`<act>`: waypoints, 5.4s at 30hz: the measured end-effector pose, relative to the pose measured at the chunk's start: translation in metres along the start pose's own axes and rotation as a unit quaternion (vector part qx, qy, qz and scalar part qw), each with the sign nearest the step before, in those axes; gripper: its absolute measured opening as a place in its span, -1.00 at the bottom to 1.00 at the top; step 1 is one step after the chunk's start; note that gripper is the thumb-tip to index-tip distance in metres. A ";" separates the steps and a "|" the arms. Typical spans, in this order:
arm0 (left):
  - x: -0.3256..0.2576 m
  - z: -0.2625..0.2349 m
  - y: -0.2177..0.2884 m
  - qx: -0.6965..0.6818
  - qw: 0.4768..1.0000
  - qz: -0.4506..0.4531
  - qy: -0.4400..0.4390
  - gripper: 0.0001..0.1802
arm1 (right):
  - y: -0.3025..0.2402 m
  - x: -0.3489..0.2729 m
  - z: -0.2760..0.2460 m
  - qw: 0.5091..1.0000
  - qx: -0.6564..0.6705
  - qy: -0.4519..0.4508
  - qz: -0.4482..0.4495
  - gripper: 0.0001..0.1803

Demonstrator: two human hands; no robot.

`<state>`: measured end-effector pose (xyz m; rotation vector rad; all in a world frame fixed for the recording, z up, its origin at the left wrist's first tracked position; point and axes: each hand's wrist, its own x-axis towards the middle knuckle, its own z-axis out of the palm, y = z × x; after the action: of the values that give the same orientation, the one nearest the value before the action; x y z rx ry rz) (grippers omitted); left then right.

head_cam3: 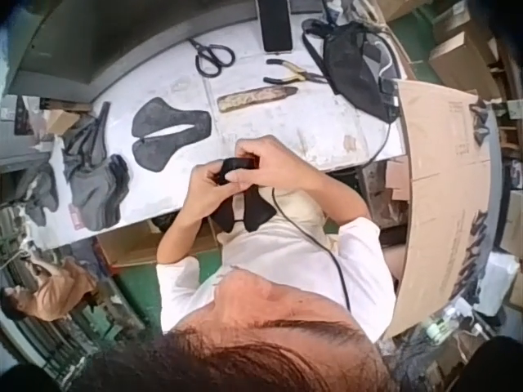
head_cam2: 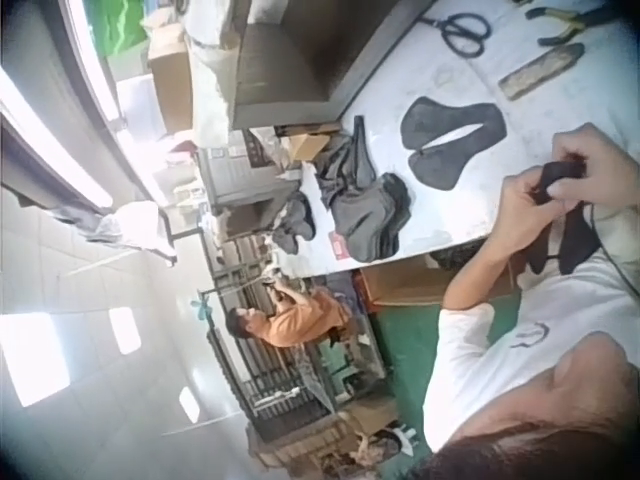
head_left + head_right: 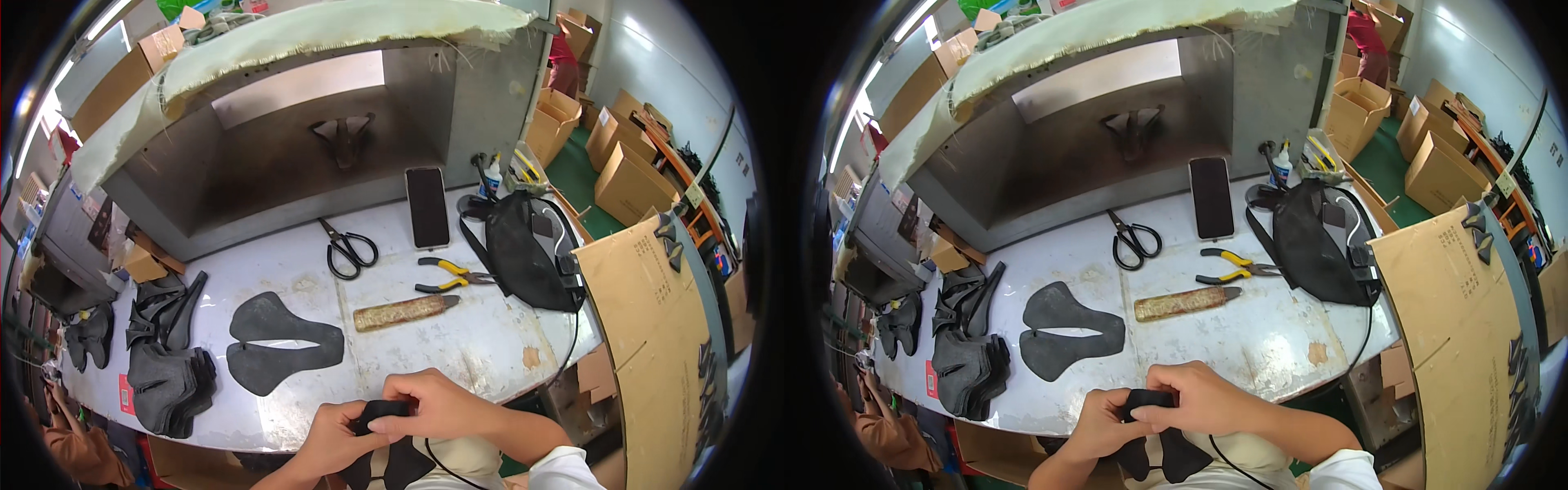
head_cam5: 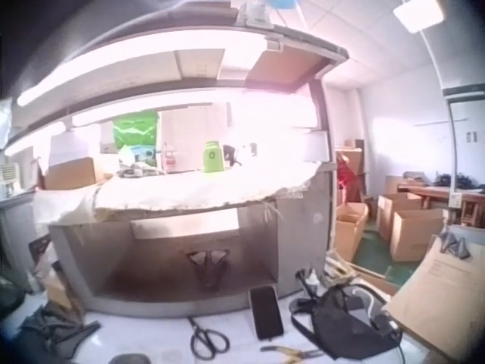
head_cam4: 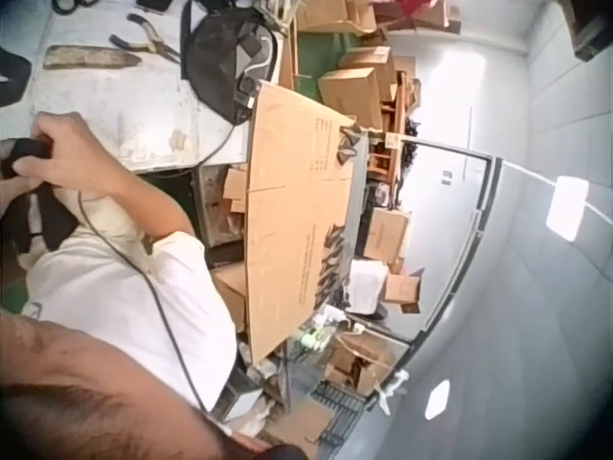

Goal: Fitting and aligning covers onto bicycle saddle bases at a workbench.

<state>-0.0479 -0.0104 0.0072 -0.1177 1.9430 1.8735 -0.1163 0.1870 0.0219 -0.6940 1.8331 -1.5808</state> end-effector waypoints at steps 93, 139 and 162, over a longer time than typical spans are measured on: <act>0.017 -0.015 -0.035 -0.397 0.891 0.086 0.205 -0.81 | 0.082 -0.025 0.023 0.937 0.232 -0.258 0.031 -0.59; 0.000 0.006 -0.014 -0.043 0.988 0.142 0.039 -0.64 | 0.048 -0.010 0.037 0.841 0.524 0.122 0.048 -0.85; 0.002 0.011 -0.005 -0.161 0.924 0.232 0.258 -0.79 | 0.013 -0.009 0.054 0.975 -0.048 0.140 -0.168 -0.49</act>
<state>-0.0449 0.0005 0.0022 -0.2985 2.1003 2.6953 -0.0702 0.1593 0.0044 -0.9011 2.0901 -1.8967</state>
